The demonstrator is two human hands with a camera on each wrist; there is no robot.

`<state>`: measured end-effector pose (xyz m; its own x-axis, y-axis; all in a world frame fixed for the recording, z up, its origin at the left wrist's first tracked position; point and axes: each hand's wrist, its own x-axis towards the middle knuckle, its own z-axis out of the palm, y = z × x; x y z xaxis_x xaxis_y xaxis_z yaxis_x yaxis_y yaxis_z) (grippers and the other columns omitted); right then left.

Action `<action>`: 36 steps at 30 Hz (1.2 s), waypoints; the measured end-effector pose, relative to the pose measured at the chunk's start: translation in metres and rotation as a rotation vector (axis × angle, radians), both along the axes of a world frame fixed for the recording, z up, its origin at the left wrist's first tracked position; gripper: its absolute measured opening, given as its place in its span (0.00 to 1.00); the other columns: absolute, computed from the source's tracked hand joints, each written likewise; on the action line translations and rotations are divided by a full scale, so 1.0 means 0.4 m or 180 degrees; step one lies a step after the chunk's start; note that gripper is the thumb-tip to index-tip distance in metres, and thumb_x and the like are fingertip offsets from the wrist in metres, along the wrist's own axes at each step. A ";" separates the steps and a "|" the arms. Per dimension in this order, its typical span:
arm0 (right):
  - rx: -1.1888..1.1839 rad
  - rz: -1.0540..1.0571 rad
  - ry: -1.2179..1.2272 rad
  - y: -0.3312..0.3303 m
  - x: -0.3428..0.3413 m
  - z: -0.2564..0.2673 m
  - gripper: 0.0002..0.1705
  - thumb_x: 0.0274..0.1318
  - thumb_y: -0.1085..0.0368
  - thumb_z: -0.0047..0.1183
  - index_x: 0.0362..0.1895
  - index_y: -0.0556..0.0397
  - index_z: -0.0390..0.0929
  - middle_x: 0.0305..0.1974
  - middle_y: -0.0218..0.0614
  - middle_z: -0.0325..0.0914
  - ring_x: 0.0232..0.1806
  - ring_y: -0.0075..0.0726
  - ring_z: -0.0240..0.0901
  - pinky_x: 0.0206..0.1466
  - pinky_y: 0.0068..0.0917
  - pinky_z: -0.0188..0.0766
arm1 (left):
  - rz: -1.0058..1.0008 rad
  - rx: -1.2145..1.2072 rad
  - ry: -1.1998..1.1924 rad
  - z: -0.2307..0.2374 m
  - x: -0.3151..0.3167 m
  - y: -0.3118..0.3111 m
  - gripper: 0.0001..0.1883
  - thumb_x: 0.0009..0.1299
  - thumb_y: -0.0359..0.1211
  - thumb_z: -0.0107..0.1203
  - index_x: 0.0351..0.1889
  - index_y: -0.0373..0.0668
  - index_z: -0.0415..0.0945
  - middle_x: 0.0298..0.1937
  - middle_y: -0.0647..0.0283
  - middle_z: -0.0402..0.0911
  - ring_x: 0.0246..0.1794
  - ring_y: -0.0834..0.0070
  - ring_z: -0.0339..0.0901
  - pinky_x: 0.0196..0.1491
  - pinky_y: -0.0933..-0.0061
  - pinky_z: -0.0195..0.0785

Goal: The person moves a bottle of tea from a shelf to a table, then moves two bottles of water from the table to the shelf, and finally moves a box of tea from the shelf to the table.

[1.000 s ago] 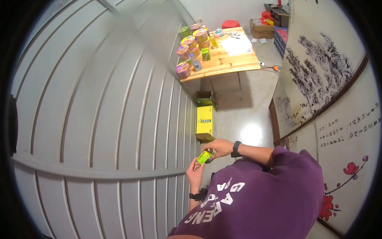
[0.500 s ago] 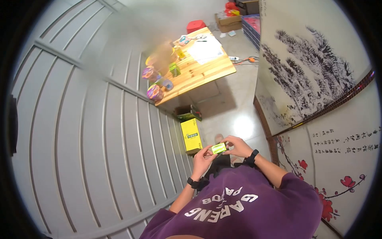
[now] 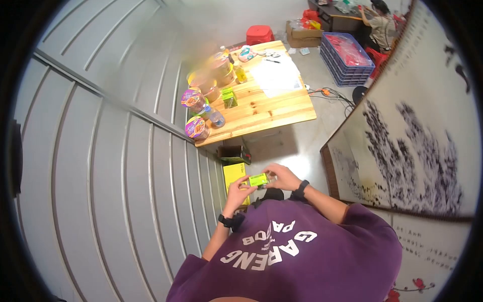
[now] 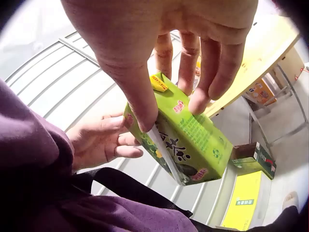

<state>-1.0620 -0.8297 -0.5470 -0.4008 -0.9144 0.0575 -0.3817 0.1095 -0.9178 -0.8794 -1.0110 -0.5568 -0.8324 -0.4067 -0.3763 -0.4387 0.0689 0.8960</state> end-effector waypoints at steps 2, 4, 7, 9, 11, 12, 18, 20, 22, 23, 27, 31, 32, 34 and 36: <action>-0.0044 0.0003 0.0185 -0.092 -0.053 0.010 0.27 0.46 0.65 0.78 0.52 0.51 0.82 0.41 0.34 0.78 0.42 0.33 0.81 0.49 0.30 0.79 | 0.0064 -0.0692 0.0235 0.019 -0.056 -0.054 0.41 0.61 0.32 0.76 0.72 0.34 0.70 0.64 0.54 0.77 0.51 0.72 0.84 0.47 0.70 0.80; -0.0172 -0.0154 0.0135 -0.166 -0.095 0.012 0.26 0.46 0.67 0.77 0.51 0.52 0.82 0.42 0.34 0.78 0.43 0.33 0.81 0.49 0.30 0.79 | 0.0104 -0.1050 0.0322 0.034 -0.116 -0.091 0.46 0.58 0.34 0.77 0.75 0.39 0.67 0.66 0.52 0.74 0.62 0.64 0.78 0.55 0.64 0.78; -0.0175 -0.0468 -0.0071 -0.222 -0.144 0.007 0.26 0.45 0.67 0.76 0.51 0.51 0.83 0.41 0.34 0.77 0.41 0.34 0.80 0.48 0.31 0.78 | 0.0112 -0.1706 0.0657 0.007 -0.201 -0.117 0.51 0.57 0.34 0.77 0.78 0.40 0.60 0.66 0.49 0.71 0.65 0.55 0.75 0.63 0.59 0.73; -0.0132 -0.0623 -0.0205 -0.266 -0.174 0.002 0.26 0.45 0.67 0.76 0.51 0.50 0.83 0.41 0.34 0.77 0.39 0.34 0.78 0.48 0.31 0.77 | 0.0279 -0.1505 0.0443 -0.004 -0.255 -0.134 0.54 0.57 0.36 0.77 0.80 0.39 0.55 0.66 0.48 0.70 0.67 0.51 0.72 0.66 0.57 0.69; -0.0027 -0.0727 -0.0314 -0.298 -0.207 -0.003 0.25 0.45 0.67 0.76 0.51 0.50 0.83 0.40 0.33 0.77 0.39 0.33 0.77 0.48 0.30 0.77 | 0.0496 -0.1584 0.0470 -0.028 -0.310 -0.149 0.53 0.57 0.36 0.76 0.79 0.38 0.56 0.66 0.48 0.70 0.67 0.52 0.72 0.66 0.57 0.70; -0.0013 -0.0742 -0.0270 -0.321 -0.227 -0.002 0.26 0.46 0.66 0.76 0.51 0.51 0.83 0.41 0.33 0.77 0.39 0.32 0.77 0.48 0.30 0.77 | 0.0622 -0.1441 0.0352 -0.009 -0.337 -0.159 0.51 0.57 0.36 0.76 0.77 0.38 0.58 0.65 0.47 0.72 0.66 0.50 0.74 0.65 0.56 0.70; 0.0064 -0.0558 -0.0101 -0.447 -0.391 -0.047 0.26 0.48 0.64 0.78 0.53 0.53 0.83 0.41 0.34 0.77 0.42 0.31 0.79 0.48 0.27 0.77 | 0.1041 -0.1653 0.0402 -0.086 -0.494 -0.264 0.45 0.55 0.35 0.77 0.70 0.35 0.67 0.59 0.46 0.79 0.61 0.50 0.78 0.61 0.55 0.73; 0.0017 -0.0410 -0.0416 -0.495 -0.451 -0.053 0.27 0.49 0.63 0.76 0.54 0.52 0.84 0.41 0.35 0.77 0.43 0.33 0.79 0.48 0.29 0.76 | 0.1324 -0.1849 0.0552 -0.091 -0.554 -0.298 0.42 0.55 0.34 0.77 0.67 0.35 0.68 0.58 0.46 0.80 0.59 0.50 0.80 0.58 0.56 0.74; 0.0017 -0.0078 -0.0451 -0.563 -0.542 -0.056 0.27 0.53 0.61 0.73 0.58 0.52 0.83 0.44 0.40 0.80 0.43 0.38 0.79 0.51 0.31 0.76 | 0.1547 -0.1616 0.0552 -0.123 -0.625 -0.361 0.41 0.56 0.36 0.75 0.66 0.36 0.69 0.59 0.45 0.79 0.59 0.47 0.78 0.59 0.54 0.73; 0.0033 0.0164 -0.0274 -0.593 -0.590 -0.052 0.28 0.56 0.59 0.71 0.61 0.52 0.82 0.46 0.44 0.83 0.44 0.42 0.79 0.53 0.34 0.76 | 0.1647 -0.1481 0.0573 -0.143 -0.654 -0.385 0.40 0.56 0.37 0.75 0.66 0.37 0.69 0.59 0.45 0.78 0.59 0.46 0.78 0.59 0.53 0.73; 0.0273 0.0260 -0.0405 -0.681 -0.680 -0.117 0.31 0.62 0.53 0.66 0.66 0.50 0.79 0.53 0.50 0.83 0.50 0.49 0.82 0.57 0.37 0.77 | 0.1634 -0.1203 -0.0244 -0.173 -0.754 -0.474 0.38 0.55 0.36 0.76 0.63 0.40 0.72 0.49 0.48 0.86 0.52 0.48 0.83 0.54 0.52 0.76; 0.0781 0.0304 -0.0500 -0.733 -0.719 -0.201 0.37 0.69 0.49 0.60 0.74 0.55 0.68 0.58 0.54 0.82 0.60 0.53 0.80 0.62 0.39 0.75 | 0.1788 -0.1462 -0.0451 -0.252 -0.816 -0.539 0.37 0.54 0.37 0.79 0.60 0.39 0.74 0.49 0.55 0.87 0.47 0.60 0.86 0.49 0.60 0.78; 0.0784 0.0367 -0.0350 -0.741 -0.720 -0.225 0.41 0.71 0.46 0.58 0.77 0.57 0.63 0.60 0.58 0.80 0.63 0.55 0.79 0.63 0.40 0.74 | 0.1724 -0.1477 -0.0515 -0.289 -0.822 -0.563 0.37 0.53 0.35 0.78 0.60 0.43 0.71 0.49 0.51 0.86 0.52 0.47 0.83 0.53 0.52 0.76; 0.0906 0.0401 -0.0634 -0.757 -0.730 -0.208 0.41 0.71 0.45 0.57 0.77 0.57 0.63 0.62 0.58 0.79 0.63 0.56 0.78 0.64 0.40 0.73 | 0.1867 -0.1291 -0.0467 -0.318 -0.841 -0.596 0.37 0.53 0.34 0.77 0.61 0.43 0.71 0.49 0.51 0.86 0.52 0.48 0.83 0.53 0.52 0.75; 0.1095 0.0392 -0.0804 -0.774 -0.723 -0.193 0.40 0.72 0.45 0.56 0.76 0.57 0.64 0.62 0.58 0.79 0.63 0.56 0.78 0.64 0.40 0.73 | 0.2027 -0.1188 -0.0510 -0.331 -0.852 -0.597 0.37 0.53 0.34 0.77 0.60 0.43 0.70 0.49 0.51 0.86 0.52 0.49 0.83 0.53 0.53 0.75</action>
<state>-1.3510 -1.1393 -0.6243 -0.2502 -0.9050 -0.3441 -0.1794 0.3926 -0.9020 -1.2200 -1.2497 -0.6891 -0.3406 -0.9151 -0.2160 -0.6181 0.0448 0.7848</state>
